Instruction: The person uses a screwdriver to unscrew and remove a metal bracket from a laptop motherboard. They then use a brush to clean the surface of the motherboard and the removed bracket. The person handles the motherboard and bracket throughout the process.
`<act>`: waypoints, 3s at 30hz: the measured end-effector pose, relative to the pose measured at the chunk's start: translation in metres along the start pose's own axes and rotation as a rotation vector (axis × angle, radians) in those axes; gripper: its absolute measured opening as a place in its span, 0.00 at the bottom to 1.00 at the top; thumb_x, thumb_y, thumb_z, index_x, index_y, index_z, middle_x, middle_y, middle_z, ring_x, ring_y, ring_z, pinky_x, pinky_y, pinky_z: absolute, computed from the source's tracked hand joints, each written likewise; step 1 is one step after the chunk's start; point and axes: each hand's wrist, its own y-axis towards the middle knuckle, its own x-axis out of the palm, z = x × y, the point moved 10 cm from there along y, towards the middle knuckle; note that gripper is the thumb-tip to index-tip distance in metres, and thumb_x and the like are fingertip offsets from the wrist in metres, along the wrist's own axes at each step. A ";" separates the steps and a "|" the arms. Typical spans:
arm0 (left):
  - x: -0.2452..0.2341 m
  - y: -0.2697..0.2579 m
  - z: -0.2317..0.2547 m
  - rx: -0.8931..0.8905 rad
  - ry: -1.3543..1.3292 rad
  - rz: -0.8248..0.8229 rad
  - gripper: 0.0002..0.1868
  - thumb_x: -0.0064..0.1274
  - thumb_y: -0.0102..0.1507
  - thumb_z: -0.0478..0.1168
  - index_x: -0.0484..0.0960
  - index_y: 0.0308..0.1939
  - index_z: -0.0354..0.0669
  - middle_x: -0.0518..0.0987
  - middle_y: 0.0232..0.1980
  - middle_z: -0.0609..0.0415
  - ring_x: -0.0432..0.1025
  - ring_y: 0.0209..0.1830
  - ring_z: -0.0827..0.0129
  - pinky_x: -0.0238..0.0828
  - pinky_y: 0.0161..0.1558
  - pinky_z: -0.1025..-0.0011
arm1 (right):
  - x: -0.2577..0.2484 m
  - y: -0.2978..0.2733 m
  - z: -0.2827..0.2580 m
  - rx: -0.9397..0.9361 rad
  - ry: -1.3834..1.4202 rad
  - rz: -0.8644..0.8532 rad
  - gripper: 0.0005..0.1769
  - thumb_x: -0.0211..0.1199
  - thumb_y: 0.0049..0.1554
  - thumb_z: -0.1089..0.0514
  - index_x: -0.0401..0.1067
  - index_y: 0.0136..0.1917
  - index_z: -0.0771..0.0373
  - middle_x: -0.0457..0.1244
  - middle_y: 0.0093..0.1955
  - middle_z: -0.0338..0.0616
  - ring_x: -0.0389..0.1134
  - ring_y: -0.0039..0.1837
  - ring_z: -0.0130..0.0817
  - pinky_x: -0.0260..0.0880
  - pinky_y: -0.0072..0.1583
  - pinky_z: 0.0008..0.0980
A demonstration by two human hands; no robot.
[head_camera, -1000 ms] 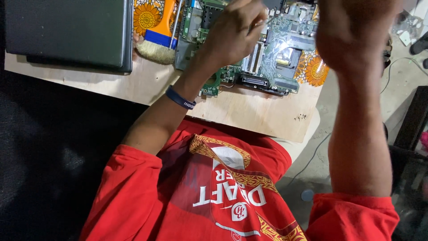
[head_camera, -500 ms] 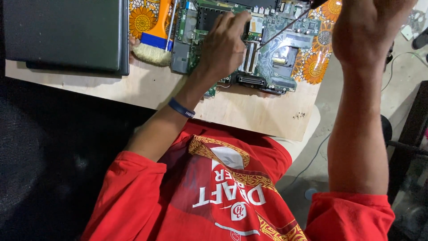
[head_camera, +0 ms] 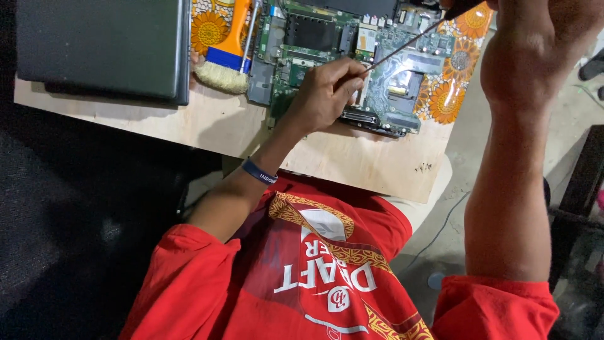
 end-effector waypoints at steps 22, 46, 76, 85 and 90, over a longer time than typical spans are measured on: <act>-0.162 -0.105 0.011 -0.122 0.460 0.303 0.09 0.43 0.67 0.22 0.78 0.46 0.31 0.83 0.42 0.42 0.80 0.43 0.56 0.79 0.45 0.66 | -0.055 -0.116 0.068 0.632 0.151 0.307 0.14 0.54 0.68 0.54 0.72 0.43 0.61 0.57 0.30 0.43 0.58 0.28 0.31 0.53 0.31 0.27; -0.140 0.083 -0.077 0.040 0.715 0.170 0.12 0.44 0.67 0.29 0.85 0.44 0.38 0.85 0.46 0.43 0.78 0.47 0.54 0.79 0.50 0.57 | 0.010 -0.202 0.091 0.677 -0.524 -0.248 0.20 0.53 0.67 0.54 0.67 0.70 0.59 0.68 0.60 0.56 0.69 0.56 0.52 0.63 0.49 0.48; 0.070 0.239 -0.152 -0.061 0.767 -0.118 0.10 0.55 0.63 0.31 0.89 0.41 0.51 0.81 0.54 0.51 0.65 0.66 0.43 0.57 0.66 0.43 | 0.007 -0.204 0.099 0.552 -0.629 -0.266 0.20 0.50 0.67 0.48 0.63 0.69 0.55 0.68 0.62 0.45 0.72 0.50 0.51 0.65 0.40 0.52; -0.005 0.175 -0.056 0.027 0.477 -0.175 0.13 0.49 0.68 0.30 0.81 0.56 0.39 0.80 0.58 0.40 0.76 0.58 0.51 0.77 0.59 0.56 | 0.005 -0.196 0.101 0.660 -0.340 -0.367 0.24 0.52 0.64 0.55 0.65 0.72 0.61 0.68 0.65 0.55 0.72 0.58 0.52 0.67 0.49 0.46; 0.011 0.100 -0.046 -0.148 0.748 -0.618 0.32 0.61 0.59 0.43 0.72 0.68 0.49 0.69 0.70 0.42 0.60 0.70 0.48 0.50 0.69 0.34 | 0.005 -0.190 0.096 0.686 -0.370 -0.348 0.25 0.54 0.64 0.51 0.66 0.72 0.58 0.70 0.63 0.51 0.72 0.57 0.44 0.66 0.47 0.42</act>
